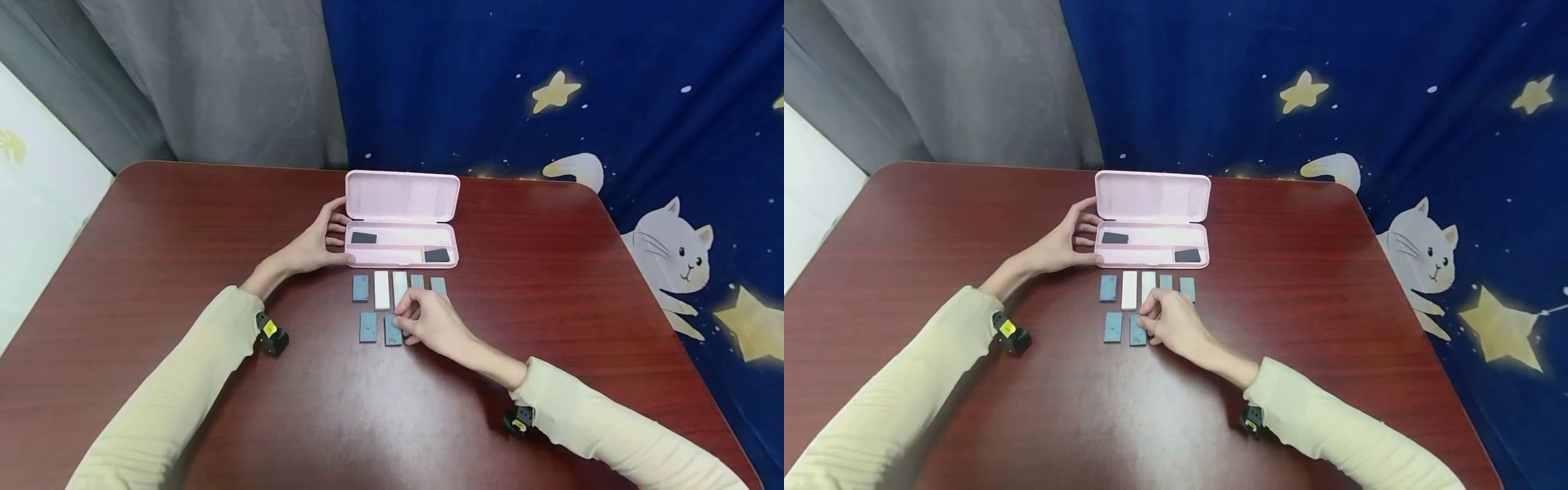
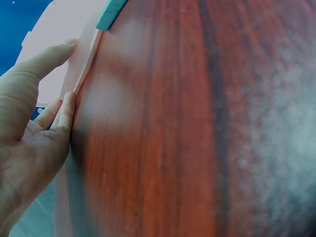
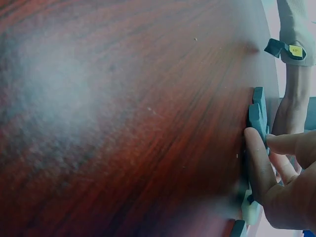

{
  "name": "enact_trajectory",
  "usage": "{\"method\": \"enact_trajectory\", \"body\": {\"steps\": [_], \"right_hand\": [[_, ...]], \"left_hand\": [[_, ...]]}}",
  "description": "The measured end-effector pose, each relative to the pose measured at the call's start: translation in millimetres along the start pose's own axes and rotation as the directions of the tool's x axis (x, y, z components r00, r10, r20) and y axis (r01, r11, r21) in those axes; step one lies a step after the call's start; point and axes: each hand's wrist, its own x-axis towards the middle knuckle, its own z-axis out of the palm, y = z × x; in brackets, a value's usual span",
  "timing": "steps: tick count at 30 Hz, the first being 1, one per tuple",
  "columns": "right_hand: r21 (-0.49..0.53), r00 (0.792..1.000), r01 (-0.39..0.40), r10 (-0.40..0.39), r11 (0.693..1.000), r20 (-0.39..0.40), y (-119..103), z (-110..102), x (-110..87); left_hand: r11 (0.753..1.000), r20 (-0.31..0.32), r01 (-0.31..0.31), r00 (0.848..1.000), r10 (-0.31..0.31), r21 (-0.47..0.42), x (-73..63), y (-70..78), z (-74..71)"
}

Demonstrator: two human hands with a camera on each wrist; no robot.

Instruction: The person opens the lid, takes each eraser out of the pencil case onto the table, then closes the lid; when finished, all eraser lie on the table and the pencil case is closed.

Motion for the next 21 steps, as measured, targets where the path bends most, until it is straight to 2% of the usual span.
{"method": "enact_trajectory", "body": {"steps": [7,10,12,18,21], "right_hand": [[-0.083,0.998,0.054,-0.055,0.995,-0.013,-1.4,1.6,0.1],[-0.106,0.998,0.065,-0.067,0.992,-0.017,-0.5,2.0,0.4],[-0.121,0.997,0.076,-0.079,0.990,-0.018,0.4,1.9,0.9],[-0.145,0.992,0.118,-0.124,0.982,-0.028,3.1,0.6,2.5],[-0.134,0.993,0.114,-0.118,0.984,-0.024,4.2,-0.4,1.4]], "left_hand": [[1.000,0.007,0.003,1.000,-0.003,-0.018,-5.5,27.3,1.7],[1.000,0.014,0.007,1.000,-0.006,-0.013,-7.2,33.5,2.1],[1.000,0.014,0.006,1.000,-0.006,-0.008,-7.1,32.1,1.8],[1.000,0.002,-0.007,1.000,0.007,0.003,-0.7,6.9,-1.5],[1.000,-0.004,-0.001,1.000,0.000,-0.008,1.1,0.3,-1.1]]}}
